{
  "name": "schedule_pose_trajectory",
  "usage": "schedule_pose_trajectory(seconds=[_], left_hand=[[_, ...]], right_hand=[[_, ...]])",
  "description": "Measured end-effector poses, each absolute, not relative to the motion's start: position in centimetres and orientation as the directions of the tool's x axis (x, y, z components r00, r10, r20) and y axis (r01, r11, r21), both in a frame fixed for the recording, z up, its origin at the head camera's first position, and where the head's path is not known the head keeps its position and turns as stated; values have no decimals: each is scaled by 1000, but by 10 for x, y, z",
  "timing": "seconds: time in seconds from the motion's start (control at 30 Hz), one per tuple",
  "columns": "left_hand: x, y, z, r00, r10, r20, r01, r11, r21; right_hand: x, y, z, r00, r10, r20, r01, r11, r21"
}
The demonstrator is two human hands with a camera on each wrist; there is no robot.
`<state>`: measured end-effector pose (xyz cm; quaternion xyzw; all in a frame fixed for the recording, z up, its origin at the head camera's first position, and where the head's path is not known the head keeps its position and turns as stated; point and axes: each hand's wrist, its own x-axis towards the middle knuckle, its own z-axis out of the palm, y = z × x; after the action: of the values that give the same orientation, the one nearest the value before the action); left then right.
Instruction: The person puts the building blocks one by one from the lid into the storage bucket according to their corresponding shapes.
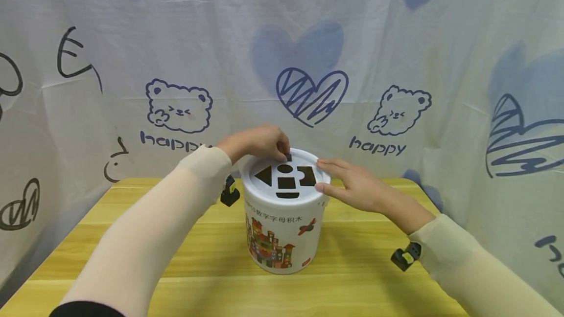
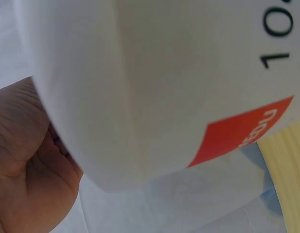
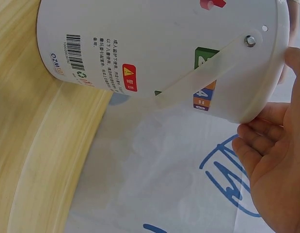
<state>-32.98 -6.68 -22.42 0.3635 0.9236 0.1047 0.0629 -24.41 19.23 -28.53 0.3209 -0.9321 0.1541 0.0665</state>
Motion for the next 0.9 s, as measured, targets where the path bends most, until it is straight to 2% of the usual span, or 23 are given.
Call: schedule_pose_trajectory(seconds=[0.5,0.9], left_hand=[[-324,-87,-216,-696,716,46,687,647,330],[-302,-123,-207,-745,657,117,650,675,348]], right_hand=[[-244,192,-285,-787,-575,221,-616,748,-248],[-243,192,-285,-779,-583,232,-626,741,-243]])
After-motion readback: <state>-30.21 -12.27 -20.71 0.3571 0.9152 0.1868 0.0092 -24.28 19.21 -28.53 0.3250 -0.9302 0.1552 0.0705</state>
